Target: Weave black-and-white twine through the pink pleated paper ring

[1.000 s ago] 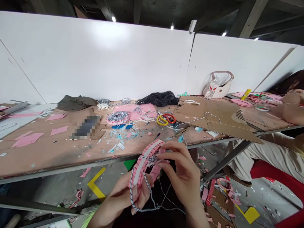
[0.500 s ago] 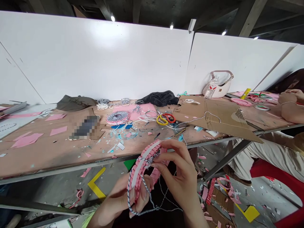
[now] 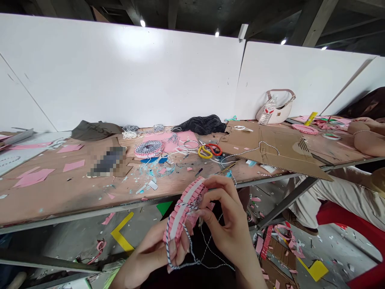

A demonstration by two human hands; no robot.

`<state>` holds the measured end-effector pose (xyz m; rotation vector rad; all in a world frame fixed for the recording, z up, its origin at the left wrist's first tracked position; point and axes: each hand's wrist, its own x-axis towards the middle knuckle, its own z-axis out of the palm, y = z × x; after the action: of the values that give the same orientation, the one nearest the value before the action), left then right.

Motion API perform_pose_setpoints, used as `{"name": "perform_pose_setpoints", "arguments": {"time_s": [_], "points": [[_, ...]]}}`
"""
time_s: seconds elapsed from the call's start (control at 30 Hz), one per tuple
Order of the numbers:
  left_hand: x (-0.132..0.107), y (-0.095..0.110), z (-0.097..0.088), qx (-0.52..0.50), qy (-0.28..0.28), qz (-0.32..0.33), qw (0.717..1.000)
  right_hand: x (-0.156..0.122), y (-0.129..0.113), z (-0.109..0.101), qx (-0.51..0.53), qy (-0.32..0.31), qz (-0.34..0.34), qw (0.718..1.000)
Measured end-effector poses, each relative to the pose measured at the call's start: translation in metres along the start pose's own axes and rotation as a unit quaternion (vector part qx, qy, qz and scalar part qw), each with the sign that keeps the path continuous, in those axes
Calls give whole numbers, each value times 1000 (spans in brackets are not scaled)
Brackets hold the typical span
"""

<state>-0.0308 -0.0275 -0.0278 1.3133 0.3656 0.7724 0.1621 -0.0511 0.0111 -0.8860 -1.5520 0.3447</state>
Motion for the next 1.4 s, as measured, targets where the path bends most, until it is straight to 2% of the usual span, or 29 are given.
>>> {"name": "perform_pose_setpoints", "arguments": {"time_s": [0.1, 0.17, 0.33, 0.47, 0.53, 0.63, 0.73, 0.8, 0.93, 1.13, 1.23, 1.4], "points": [[0, 3, 1, 2, -37, -35, 999, 0, 1, -1, 23, 9, 5, 1000], [0, 7, 2, 25, -43, -52, 997, 0, 1, 0, 34, 11, 6, 999], [-4, 20, 7, 143, -12, -86, 986, 0, 3, -1, 65, 22, 19, 997], [-9, 22, 6, 236, 7, -73, 969, 1, 5, -4, 88, 31, 28, 995], [-8, 20, 5, 204, -7, -69, 976, 2, 6, -5, 93, 35, 33, 995], [-4, 16, 2, 88, -37, -83, 992, 4, 6, -6, 106, 46, 48, 992], [0, 16, -2, 30, -47, -80, 995, 7, 6, -7, 116, 50, 62, 990], [2, 18, -3, 27, -45, -71, 996, 8, 5, -8, 117, 46, 63, 990], [3, 22, 0, 35, -1, -58, 998, 10, 2, -9, 108, 45, 63, 991], [6, 21, 1, 16, 3, -46, 999, 15, 2, -14, 81, 37, 71, 993], [7, 22, 0, 13, 10, -58, 998, 21, 2, -18, 72, 12, 76, 994], [7, 22, 2, 45, 31, -20, 998, 32, 2, -26, 72, -49, 91, 992]]}}
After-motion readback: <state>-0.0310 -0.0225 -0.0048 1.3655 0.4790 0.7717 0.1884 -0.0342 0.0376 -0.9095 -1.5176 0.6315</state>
